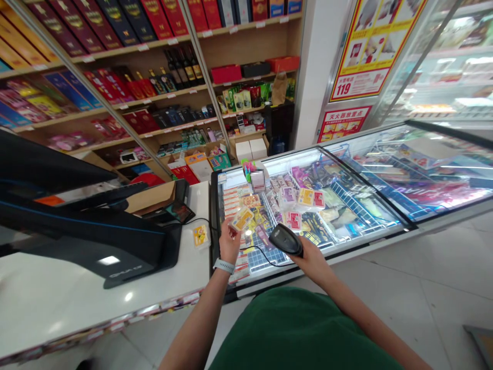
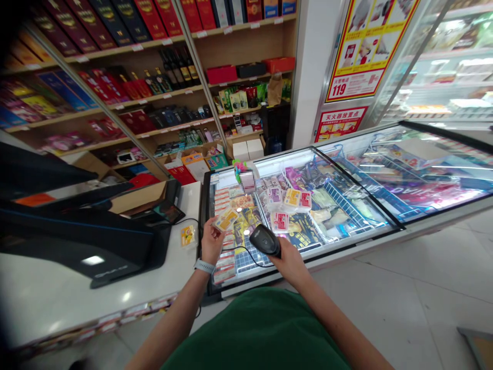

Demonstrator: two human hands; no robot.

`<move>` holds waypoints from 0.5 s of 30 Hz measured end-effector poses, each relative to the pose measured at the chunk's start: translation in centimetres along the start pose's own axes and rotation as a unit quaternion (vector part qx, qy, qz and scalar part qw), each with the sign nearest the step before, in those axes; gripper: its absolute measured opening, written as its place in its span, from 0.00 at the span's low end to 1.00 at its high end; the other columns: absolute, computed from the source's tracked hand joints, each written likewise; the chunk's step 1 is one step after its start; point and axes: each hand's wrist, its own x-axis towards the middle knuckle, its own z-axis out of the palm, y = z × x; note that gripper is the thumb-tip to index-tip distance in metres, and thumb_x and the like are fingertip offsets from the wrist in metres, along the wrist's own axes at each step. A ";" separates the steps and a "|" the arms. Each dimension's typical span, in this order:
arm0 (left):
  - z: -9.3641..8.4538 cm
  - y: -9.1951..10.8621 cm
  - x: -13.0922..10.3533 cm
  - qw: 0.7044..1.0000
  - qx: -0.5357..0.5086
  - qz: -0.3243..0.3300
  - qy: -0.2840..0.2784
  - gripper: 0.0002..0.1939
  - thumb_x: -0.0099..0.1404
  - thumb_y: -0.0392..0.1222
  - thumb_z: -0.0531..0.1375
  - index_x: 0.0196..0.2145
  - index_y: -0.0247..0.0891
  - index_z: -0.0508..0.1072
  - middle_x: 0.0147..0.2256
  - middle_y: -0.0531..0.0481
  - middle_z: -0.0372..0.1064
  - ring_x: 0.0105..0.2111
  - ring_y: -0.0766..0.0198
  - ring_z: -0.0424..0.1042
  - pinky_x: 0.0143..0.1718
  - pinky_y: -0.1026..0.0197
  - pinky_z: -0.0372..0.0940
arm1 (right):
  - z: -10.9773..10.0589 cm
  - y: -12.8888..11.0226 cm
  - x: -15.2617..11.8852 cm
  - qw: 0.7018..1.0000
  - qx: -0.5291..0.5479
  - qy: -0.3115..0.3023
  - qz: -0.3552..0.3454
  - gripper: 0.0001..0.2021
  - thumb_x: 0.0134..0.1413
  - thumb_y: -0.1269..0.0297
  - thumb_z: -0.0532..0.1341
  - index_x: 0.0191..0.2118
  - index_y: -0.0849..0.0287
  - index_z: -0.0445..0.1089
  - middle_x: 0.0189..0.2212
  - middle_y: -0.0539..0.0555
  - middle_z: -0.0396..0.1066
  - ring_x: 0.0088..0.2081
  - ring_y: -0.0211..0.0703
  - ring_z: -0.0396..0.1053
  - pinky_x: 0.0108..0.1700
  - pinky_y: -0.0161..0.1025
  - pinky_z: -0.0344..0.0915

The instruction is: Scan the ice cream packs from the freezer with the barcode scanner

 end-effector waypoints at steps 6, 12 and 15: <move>-0.1 0.1 0.0 1.000 -0.003 -0.003 -0.003 0.30 0.57 0.36 0.62 0.57 0.43 0.59 0.47 0.45 0.70 0.45 0.60 0.73 0.48 0.55 0.69 | 0.1 0.1 0.1 1.000 -0.005 0.003 -0.002 0.18 0.52 0.62 0.60 0.49 0.60 0.66 0.41 0.59 0.72 0.43 0.51 0.70 0.44 0.44 0.65; 0.0 0.2 0.0 1.000 0.002 -0.003 0.001 0.29 0.58 0.35 0.62 0.56 0.42 0.60 0.47 0.45 0.70 0.45 0.60 0.74 0.48 0.55 0.69 | 0.1 0.3 0.2 1.000 -0.006 -0.005 -0.003 0.18 0.52 0.62 0.60 0.49 0.59 0.66 0.41 0.58 0.71 0.43 0.51 0.70 0.44 0.43 0.65; 0.1 0.1 0.0 1.000 0.003 -0.003 0.004 0.29 0.58 0.35 0.62 0.56 0.42 0.60 0.46 0.45 0.71 0.45 0.60 0.74 0.47 0.55 0.69 | 0.1 0.3 0.2 1.000 -0.007 -0.004 0.003 0.18 0.52 0.62 0.61 0.49 0.59 0.65 0.41 0.58 0.72 0.43 0.51 0.70 0.44 0.43 0.65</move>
